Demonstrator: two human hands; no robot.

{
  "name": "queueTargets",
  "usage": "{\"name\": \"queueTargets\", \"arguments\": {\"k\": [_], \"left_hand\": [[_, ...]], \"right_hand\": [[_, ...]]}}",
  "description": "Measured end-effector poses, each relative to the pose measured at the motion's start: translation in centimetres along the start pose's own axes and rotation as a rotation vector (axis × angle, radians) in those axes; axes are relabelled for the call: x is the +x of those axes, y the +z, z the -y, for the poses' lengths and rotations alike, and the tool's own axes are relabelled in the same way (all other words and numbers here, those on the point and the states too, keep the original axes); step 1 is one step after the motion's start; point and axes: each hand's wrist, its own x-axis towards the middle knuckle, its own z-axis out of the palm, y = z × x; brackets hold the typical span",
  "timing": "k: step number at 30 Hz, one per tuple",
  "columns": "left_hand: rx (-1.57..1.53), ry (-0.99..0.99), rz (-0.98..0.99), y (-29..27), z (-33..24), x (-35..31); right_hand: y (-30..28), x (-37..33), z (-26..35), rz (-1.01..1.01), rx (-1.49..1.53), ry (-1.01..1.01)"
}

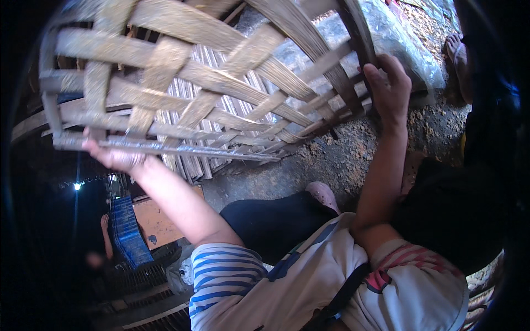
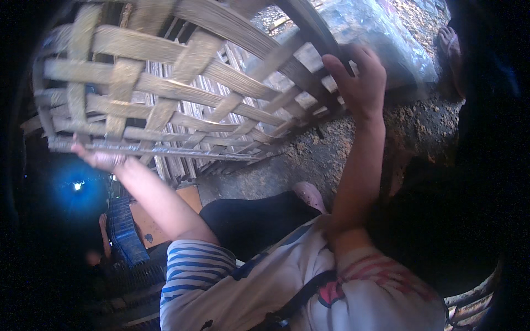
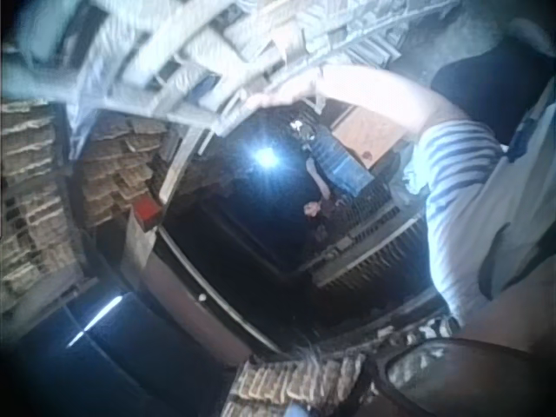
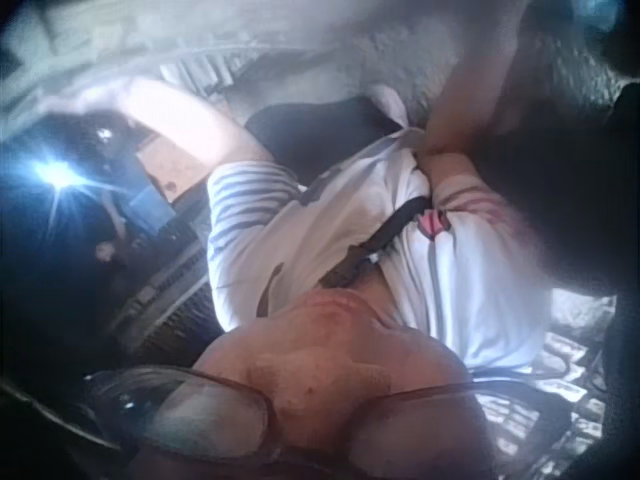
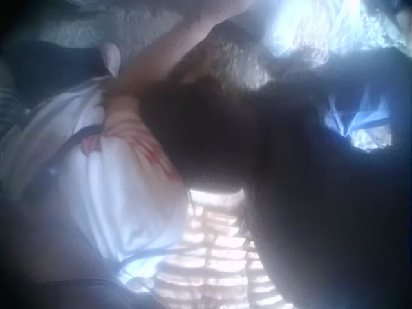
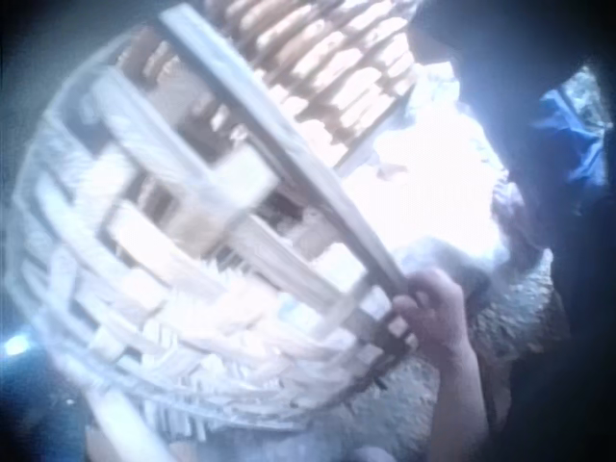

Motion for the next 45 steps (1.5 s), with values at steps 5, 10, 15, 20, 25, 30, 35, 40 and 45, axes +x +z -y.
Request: {"name": "queueTargets", "arguments": {"k": [5, 10, 15, 20, 25, 30, 35, 40, 45], "left_hand": [[-0.080, -0.035, 0.200, 3.4, 4.6, 3.3], [-0.105, 0.021, 0.321, 7.0, 6.2, 5.1], [-0.134, -0.060, 0.355, 8.4, 5.0, 7.2], [-0.354, -0.365, 0.472, 9.7, 2.2, 7.0], [-0.457, -0.532, 0.698, 9.9, -0.6, 5.2], [-0.339, -0.413, 0.604, 11.0, -1.8, 2.3], [-0.172, -0.279, 0.299, 9.7, -2.6, 1.5], [-0.091, -0.154, -0.053, 7.1, -4.7, -0.9], [-0.081, 0.008, -0.252, 6.9, -5.6, -4.9]], "right_hand": [[-1.5, -0.3, -0.9, 0.045, 0.430, 0.208], [-1.7, -0.8, -0.2, 0.034, 0.632, 0.152], [-0.4, -0.2, 0.8, -0.032, 0.570, 0.179], [0.4, 1.3, 1.6, -0.136, 0.415, 0.366], [1.1, 1.3, -1.0, -0.097, 0.385, 0.576], [1.9, 0.9, -3.0, -0.155, 0.259, 0.511], [4.7, 1.0, 0.0, -0.299, -0.188, 0.102], [5.8, 0.1, 8.7, -0.295, 0.106, -0.117], [7.8, -2.8, 15.3, 0.108, 0.323, -0.421]]}}
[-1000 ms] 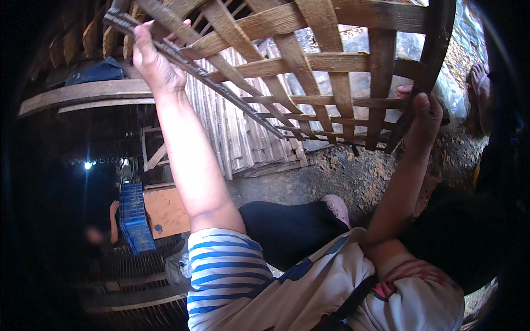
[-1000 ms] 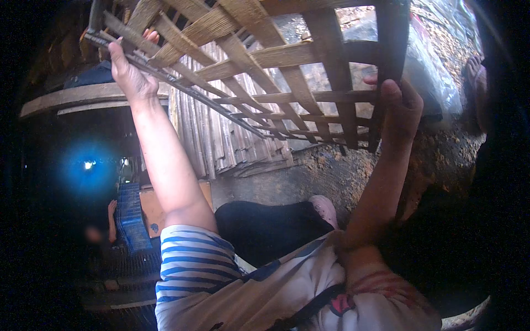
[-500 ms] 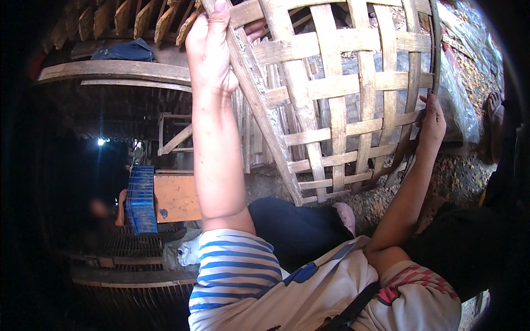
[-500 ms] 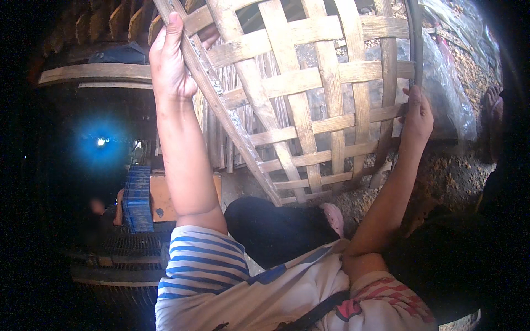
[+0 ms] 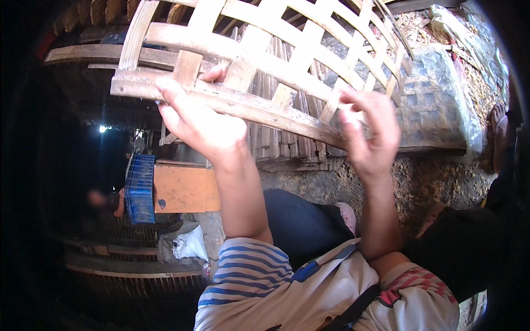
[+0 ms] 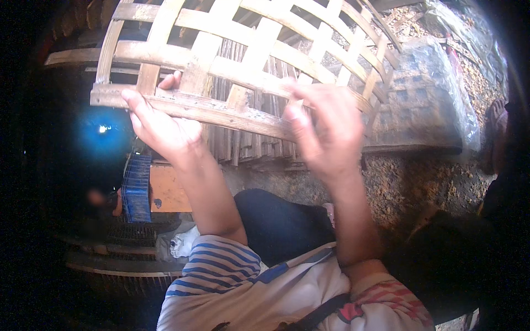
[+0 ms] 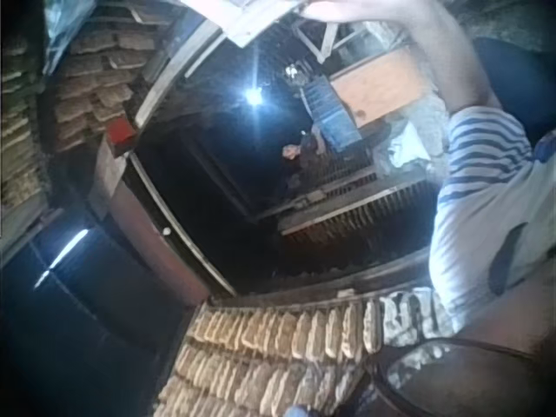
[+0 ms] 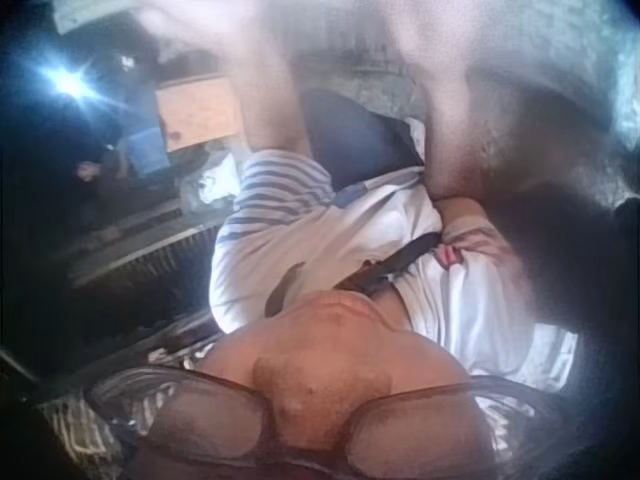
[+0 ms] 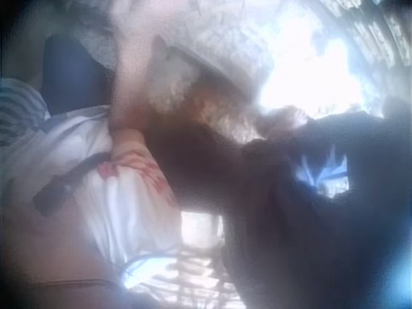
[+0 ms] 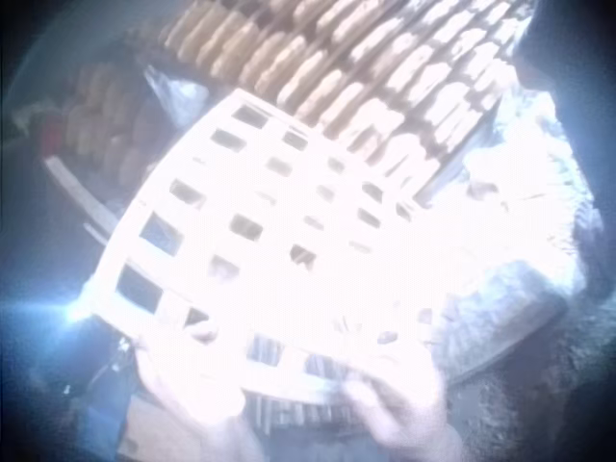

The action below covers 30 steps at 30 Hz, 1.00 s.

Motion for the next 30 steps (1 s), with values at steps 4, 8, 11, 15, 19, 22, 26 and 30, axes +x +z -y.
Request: {"name": "queueTargets", "arguments": {"k": [4, 8, 11, 15, 19, 22, 26, 30], "left_hand": [[0.027, 0.084, -0.051, 0.8, 0.9, -3.4], [0.045, 0.030, -0.018, 0.2, 2.7, -5.6], [0.038, -0.028, 0.073, 0.1, 4.1, -6.5], [-0.019, -0.022, 0.080, 0.8, 4.8, -7.4], [0.006, -0.004, 0.103, 1.1, 4.6, -7.1], [0.018, 0.019, 0.124, 1.2, 4.6, -7.0], [0.084, 0.073, 0.091, 1.4, 4.5, -7.0], [0.088, 0.075, 0.065, 1.9, 4.4, -7.3]], "right_hand": [[2.5, -1.3, 2.3, 0.104, 0.023, 0.068], [3.2, -2.4, 1.3, 0.212, 0.016, 0.188], [2.5, -2.4, -0.9, 0.259, 0.046, 0.197], [1.7, -2.3, -2.4, 0.309, 0.112, 0.185], [2.4, -2.4, -2.6, 0.237, 0.107, 0.173], [2.9, -2.8, -3.1, 0.178, 0.049, 0.116], [3.3, -2.4, -2.7, 0.084, -0.002, 0.043], [3.3, -2.5, -2.9, 0.025, -0.040, -0.100]]}}
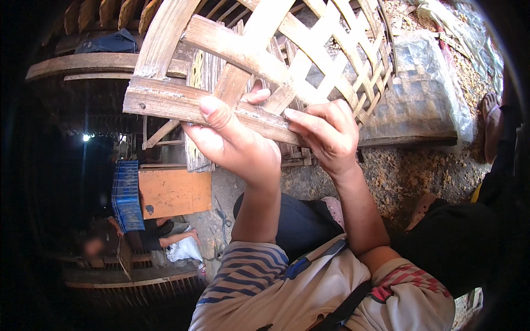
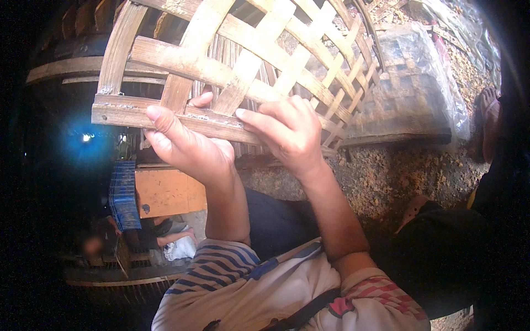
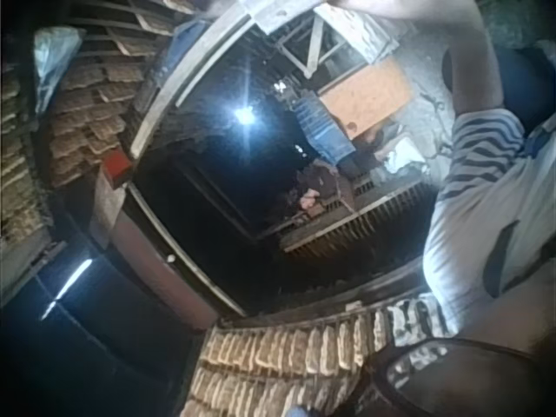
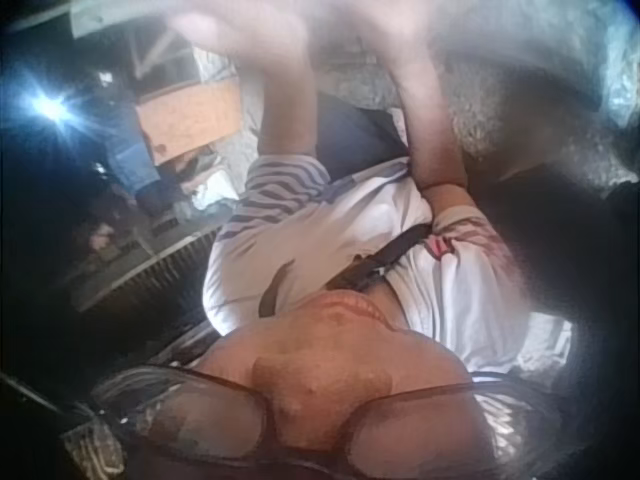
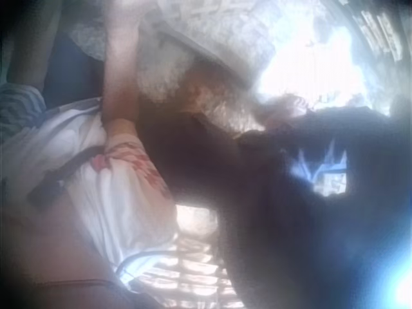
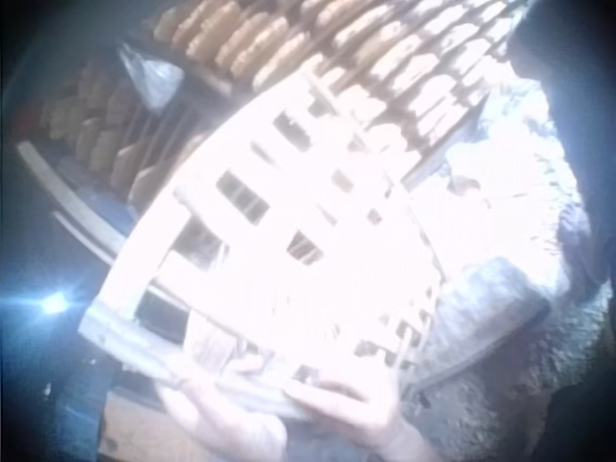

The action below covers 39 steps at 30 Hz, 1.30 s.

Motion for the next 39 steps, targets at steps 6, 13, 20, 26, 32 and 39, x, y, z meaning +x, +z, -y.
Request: {"name": "queueTargets", "arguments": {"k": [6, 13, 20, 26, 32, 39], "left_hand": [[-0.011, -0.072, 0.041, 0.1, -0.9, 0.0], [-0.060, -0.089, 0.009, -0.1, -0.3, 0.3], [-0.001, -0.037, -0.022, -1.1, 0.3, 1.1], [-0.002, -0.008, 0.031, -2.1, 2.0, 1.1], [-0.035, 0.020, 0.098, -3.1, 2.7, 2.1], [0.065, 0.054, 0.171, -4.3, 3.7, 2.7]], "right_hand": [[0.8, -0.8, -0.7, -0.051, 0.059, -0.126], [0.9, -0.1, 0.6, -0.036, -0.051, -0.016], [-9.2, 4.4, 0.7, 0.545, 0.210, 0.395], [-12.8, 3.1, -1.8, 0.579, 0.113, 0.172], [-14.7, 3.1, -4.4, 0.022, 0.687, 0.140], [-15.3, 0.6, -3.8, -0.172, 0.932, 0.251]]}}
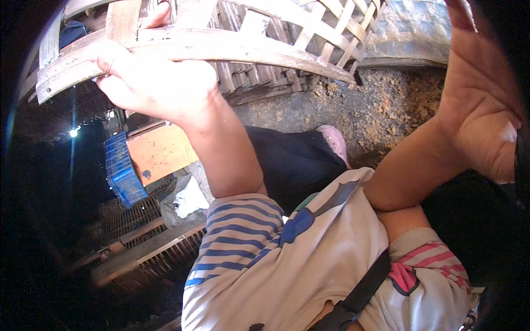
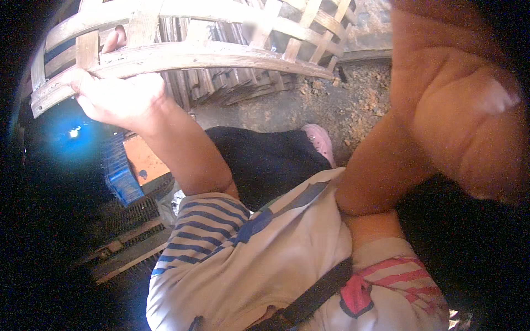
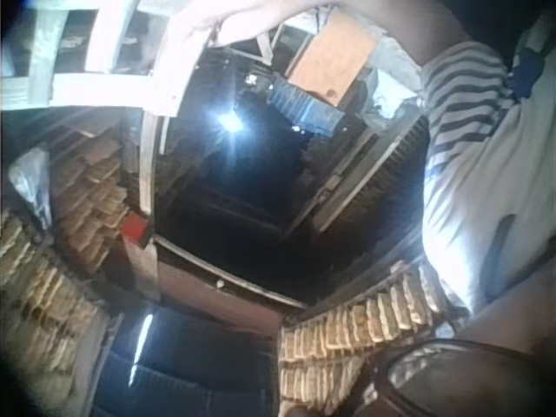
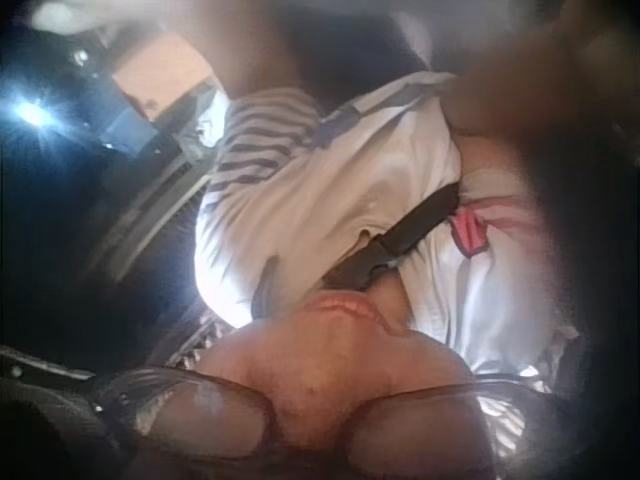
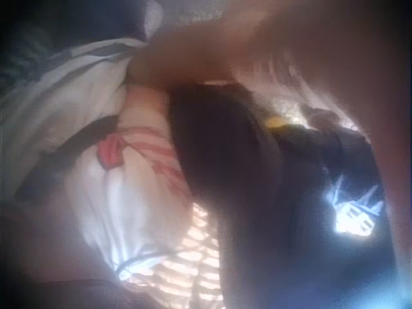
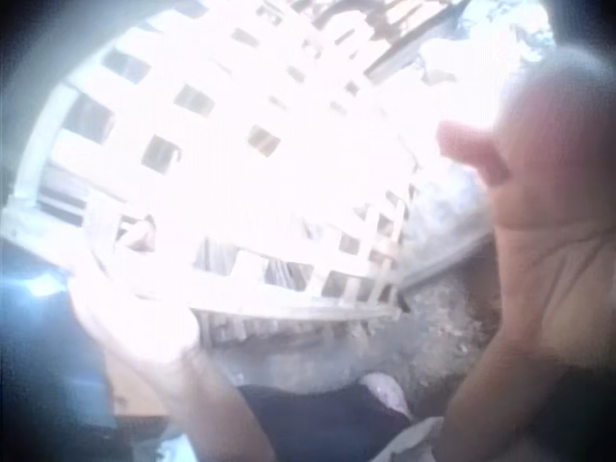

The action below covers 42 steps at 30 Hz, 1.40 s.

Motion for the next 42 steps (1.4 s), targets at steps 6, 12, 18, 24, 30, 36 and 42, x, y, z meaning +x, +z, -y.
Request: {"name": "queueTargets", "arguments": {"k": [6, 12, 18, 24, 30, 36, 42], "left_hand": [[-0.098, -0.050, -0.032, 0.2, -0.2, -0.1], [0.017, 0.032, 0.003, 0.1, 0.5, 0.1], [0.315, 0.193, -0.016, 0.4, 0.4, -0.2], [0.420, 0.078, -0.099, 1.5, -0.5, -1.0], [0.253, -0.006, -0.075, 1.3, -1.1, -0.8], [0.078, -0.081, -0.154, 2.7, -2.1, -0.7], [0.062, -0.116, -0.200, 2.6, -1.9, -0.7]], "right_hand": [[-0.2, -0.6, 0.0, -0.053, 0.037, -0.008], [-0.4, -1.1, 0.2, -0.110, 0.066, -0.036], [-0.2, -1.9, 0.0, -0.151, 0.121, -0.053], [-0.2, -2.7, 0.2, -0.208, 0.166, -0.057], [-0.2, -3.5, 0.6, -0.243, 0.188, -0.051], [1.4, -3.4, 0.3, -0.232, 0.030, -0.001], [4.3, -0.5, -6.0, 0.192, -0.624, 0.317]]}}
